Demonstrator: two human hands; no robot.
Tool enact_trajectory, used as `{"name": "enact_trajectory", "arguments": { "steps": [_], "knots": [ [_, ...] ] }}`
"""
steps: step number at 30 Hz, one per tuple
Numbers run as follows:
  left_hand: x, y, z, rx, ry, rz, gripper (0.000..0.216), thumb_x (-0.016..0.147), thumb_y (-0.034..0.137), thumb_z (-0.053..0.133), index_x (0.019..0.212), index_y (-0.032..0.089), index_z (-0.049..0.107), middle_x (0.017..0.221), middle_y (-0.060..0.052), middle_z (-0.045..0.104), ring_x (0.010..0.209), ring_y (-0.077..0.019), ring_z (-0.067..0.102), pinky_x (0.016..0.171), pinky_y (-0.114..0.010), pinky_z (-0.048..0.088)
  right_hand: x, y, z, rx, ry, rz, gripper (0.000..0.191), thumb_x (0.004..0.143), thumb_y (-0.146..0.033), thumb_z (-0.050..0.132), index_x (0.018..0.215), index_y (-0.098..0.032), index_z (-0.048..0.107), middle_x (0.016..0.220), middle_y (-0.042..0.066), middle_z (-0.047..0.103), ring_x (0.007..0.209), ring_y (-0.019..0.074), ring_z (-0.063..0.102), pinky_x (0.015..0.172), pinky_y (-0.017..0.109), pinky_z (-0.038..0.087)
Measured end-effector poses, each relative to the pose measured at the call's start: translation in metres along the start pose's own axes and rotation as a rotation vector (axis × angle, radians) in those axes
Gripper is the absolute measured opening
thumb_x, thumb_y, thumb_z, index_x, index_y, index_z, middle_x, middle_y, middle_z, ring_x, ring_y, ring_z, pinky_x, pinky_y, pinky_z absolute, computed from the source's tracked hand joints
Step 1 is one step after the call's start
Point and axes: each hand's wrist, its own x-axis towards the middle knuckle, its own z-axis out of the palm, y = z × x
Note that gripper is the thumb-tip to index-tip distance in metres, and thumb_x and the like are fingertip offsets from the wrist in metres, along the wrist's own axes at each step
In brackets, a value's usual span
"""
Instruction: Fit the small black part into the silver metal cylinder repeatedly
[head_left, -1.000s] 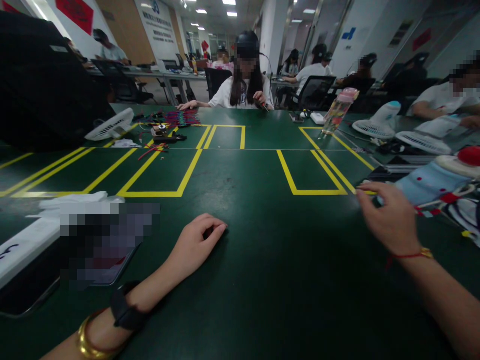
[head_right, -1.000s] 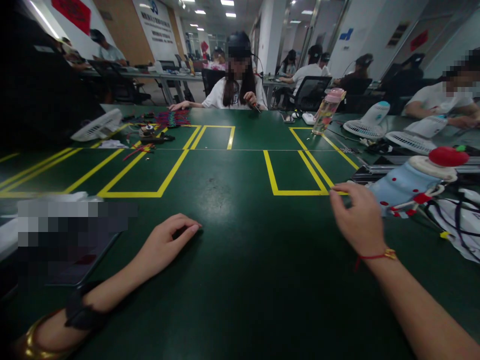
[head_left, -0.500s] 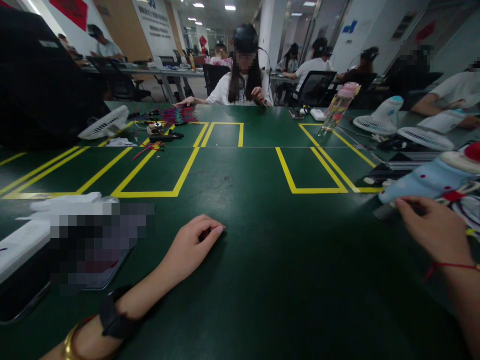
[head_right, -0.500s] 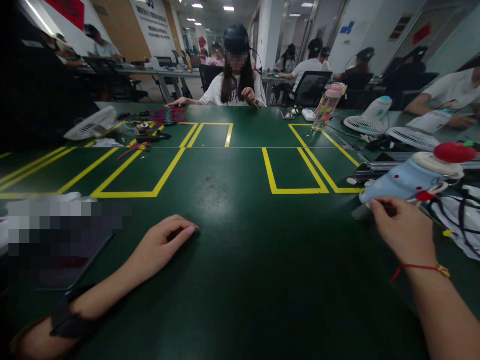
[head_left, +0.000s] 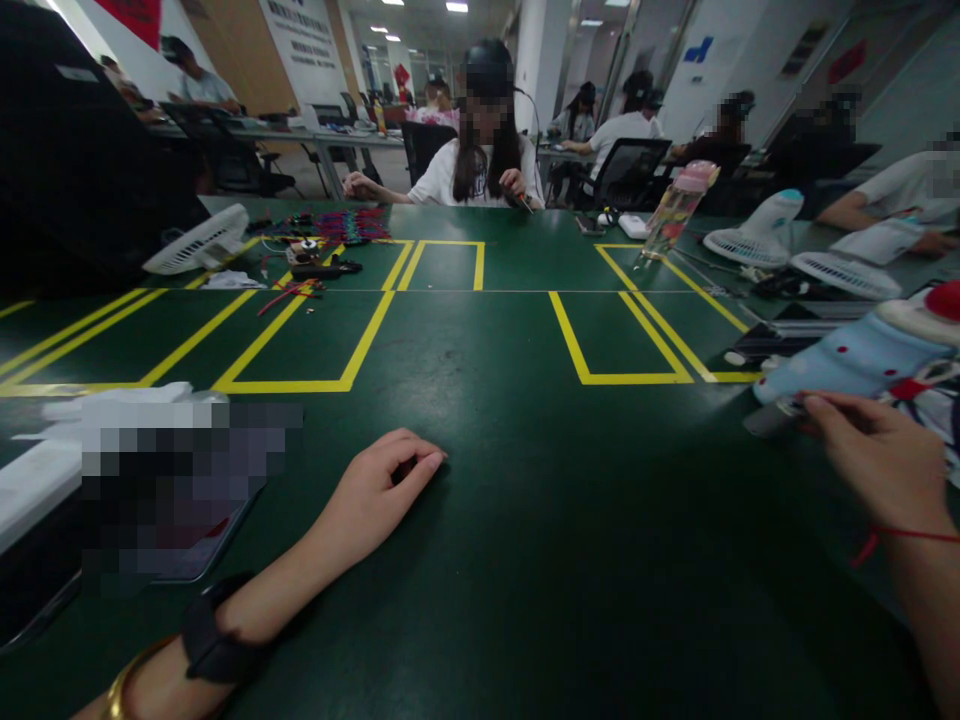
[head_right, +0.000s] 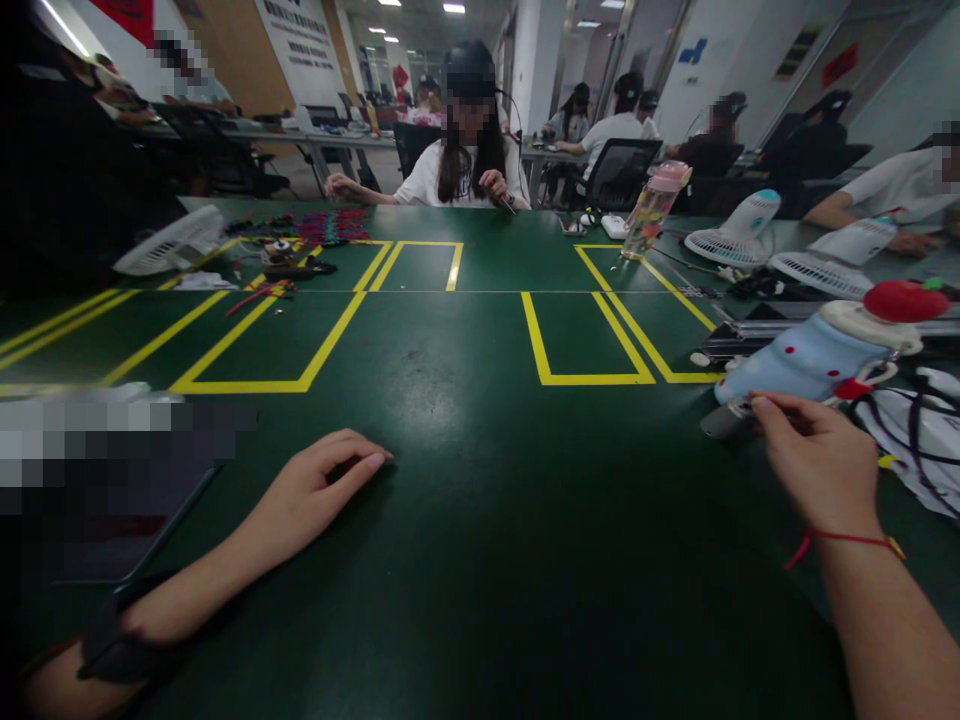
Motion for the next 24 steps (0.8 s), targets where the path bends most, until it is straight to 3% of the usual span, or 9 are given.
{"name": "enact_trajectory", "arguments": {
  "steps": [6,10,16,19,22,24],
  "knots": [
    [0.0,-0.003,0.0,0.005,-0.002,0.016,0.023,0.092,0.036,0.049,0.092,0.023,0.067,0.094,-0.003,0.064,0.088,-0.0189,0.059,0.08,-0.032,0.046,0.001,0.0,-0.003,-0.101,-0.073,0.033,0.031,0.073,-0.037,0.063,0.1,-0.023,0.072,0.082,0.004,0.067,0.07,0.0158,0.056,0.065,0.029,0.039],
    [-0.001,-0.004,0.001,0.002,-0.006,0.029,0.022,0.092,0.036,0.049,0.092,0.023,0.067,0.094,-0.003,0.063,0.088,-0.0186,0.059,0.08,-0.032,0.046,0.0,0.002,-0.002,0.002,-0.061,-0.007,0.036,0.073,-0.035,0.063,0.107,-0.024,0.069,0.09,0.005,0.068,0.074,0.015,0.057,0.067,0.029,0.04],
    [0.002,-0.007,0.002,0.014,-0.014,0.037,0.021,0.093,0.035,0.049,0.093,0.023,0.067,0.095,-0.003,0.063,0.088,-0.0184,0.059,0.081,-0.033,0.047,0.002,0.008,0.002,-0.029,-0.087,-0.032,0.031,0.072,-0.041,0.064,0.095,-0.02,0.068,0.088,0.009,0.067,0.072,0.0147,0.057,0.065,0.032,0.041],
    [0.003,0.002,0.001,0.045,0.022,0.063,0.02,0.093,0.032,0.048,0.097,0.023,0.066,0.096,-0.004,0.064,0.088,-0.019,0.06,0.078,-0.034,0.049,0.0,0.005,0.002,-0.002,-0.137,-0.035,0.043,0.07,-0.048,0.066,0.101,-0.018,0.064,0.096,0.013,0.066,0.073,0.0148,0.059,0.064,0.032,0.044],
    [-0.018,0.021,-0.005,0.105,0.101,0.218,0.018,0.091,0.025,0.05,0.104,0.024,0.063,0.098,-0.005,0.065,0.091,-0.0202,0.06,0.079,-0.036,0.051,-0.01,-0.005,0.004,-0.023,-0.103,-0.088,0.054,0.064,-0.054,0.069,0.103,-0.017,0.06,0.099,0.016,0.065,0.077,0.0167,0.061,0.064,0.032,0.045],
    [-0.055,0.028,-0.01,0.165,0.166,0.363,0.023,0.087,0.025,0.059,0.11,0.028,0.062,0.102,-0.005,0.065,0.096,-0.0223,0.06,0.085,-0.039,0.05,-0.023,-0.017,0.009,0.006,-0.034,-0.165,0.052,0.067,-0.052,0.068,0.105,-0.017,0.059,0.098,0.015,0.065,0.078,0.0169,0.062,0.066,0.031,0.047]
  ]
}}
